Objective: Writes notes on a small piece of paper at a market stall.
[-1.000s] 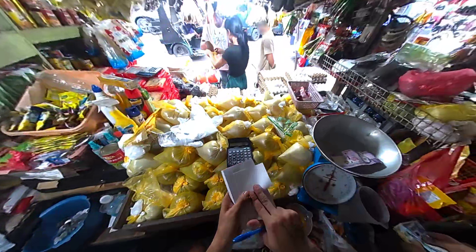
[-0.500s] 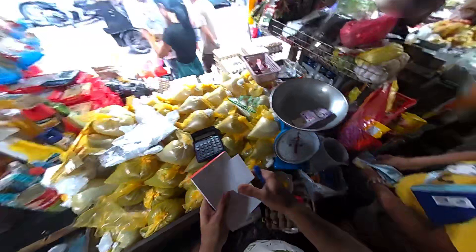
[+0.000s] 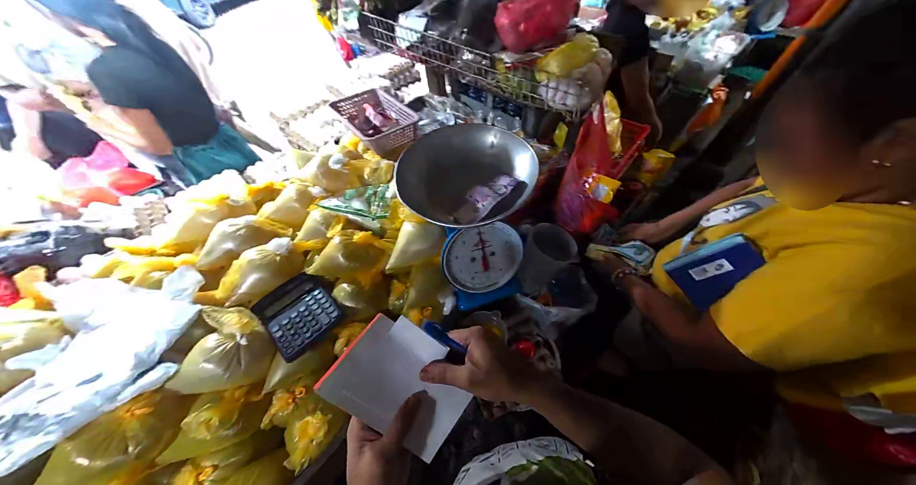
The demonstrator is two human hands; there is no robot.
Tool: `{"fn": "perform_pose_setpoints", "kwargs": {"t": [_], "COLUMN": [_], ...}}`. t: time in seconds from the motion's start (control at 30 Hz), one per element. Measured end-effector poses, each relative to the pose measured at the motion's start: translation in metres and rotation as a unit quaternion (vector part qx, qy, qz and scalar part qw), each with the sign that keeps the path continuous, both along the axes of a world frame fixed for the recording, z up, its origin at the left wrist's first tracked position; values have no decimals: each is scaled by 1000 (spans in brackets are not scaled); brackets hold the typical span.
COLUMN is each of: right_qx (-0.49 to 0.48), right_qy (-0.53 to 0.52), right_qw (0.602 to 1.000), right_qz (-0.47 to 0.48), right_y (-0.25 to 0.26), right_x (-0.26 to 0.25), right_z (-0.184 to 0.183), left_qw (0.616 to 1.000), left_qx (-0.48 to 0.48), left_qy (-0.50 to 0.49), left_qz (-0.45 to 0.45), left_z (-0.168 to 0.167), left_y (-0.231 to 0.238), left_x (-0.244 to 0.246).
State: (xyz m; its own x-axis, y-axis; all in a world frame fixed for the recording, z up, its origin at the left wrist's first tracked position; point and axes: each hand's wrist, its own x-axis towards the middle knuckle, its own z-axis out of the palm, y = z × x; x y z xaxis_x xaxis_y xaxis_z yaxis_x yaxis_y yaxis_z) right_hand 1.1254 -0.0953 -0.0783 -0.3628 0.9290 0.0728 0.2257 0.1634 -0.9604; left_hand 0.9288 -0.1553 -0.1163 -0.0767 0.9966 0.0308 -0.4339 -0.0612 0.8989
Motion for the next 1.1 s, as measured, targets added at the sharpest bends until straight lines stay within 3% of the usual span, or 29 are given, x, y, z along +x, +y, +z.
{"fn": "perform_pose_setpoints", "kwargs": {"t": [0.27, 0.5, 0.67, 0.87, 1.0, 1.1], "right_qx": [-19, -129, -58, 14, 24, 21], "right_qy": [-37, 74, -106, -200, -179, -109], "right_qw": [999, 987, 987, 974, 982, 985], "right_qz": [9, -61, -111, -106, -53, -129], "right_y": [-13, -23, -23, -17, -5, 15], "right_x": [45, 55, 55, 42, 45, 58], "right_z": [0, -27, -34, -30, -34, -16], "left_qw": [997, 991, 991, 997, 997, 997], "left_qx": [23, 39, 19, -62, -45, -70], "left_qy": [12, 34, 100, 36, 45, 1], "left_qz": [-74, -121, -92, -37, -34, -15], "left_z": [1, -15, -16, -17, -19, -15], "left_y": [0, -2, -6, -1, 1, 0], "left_x": [15, 23, 30, 32, 20, 13]}}
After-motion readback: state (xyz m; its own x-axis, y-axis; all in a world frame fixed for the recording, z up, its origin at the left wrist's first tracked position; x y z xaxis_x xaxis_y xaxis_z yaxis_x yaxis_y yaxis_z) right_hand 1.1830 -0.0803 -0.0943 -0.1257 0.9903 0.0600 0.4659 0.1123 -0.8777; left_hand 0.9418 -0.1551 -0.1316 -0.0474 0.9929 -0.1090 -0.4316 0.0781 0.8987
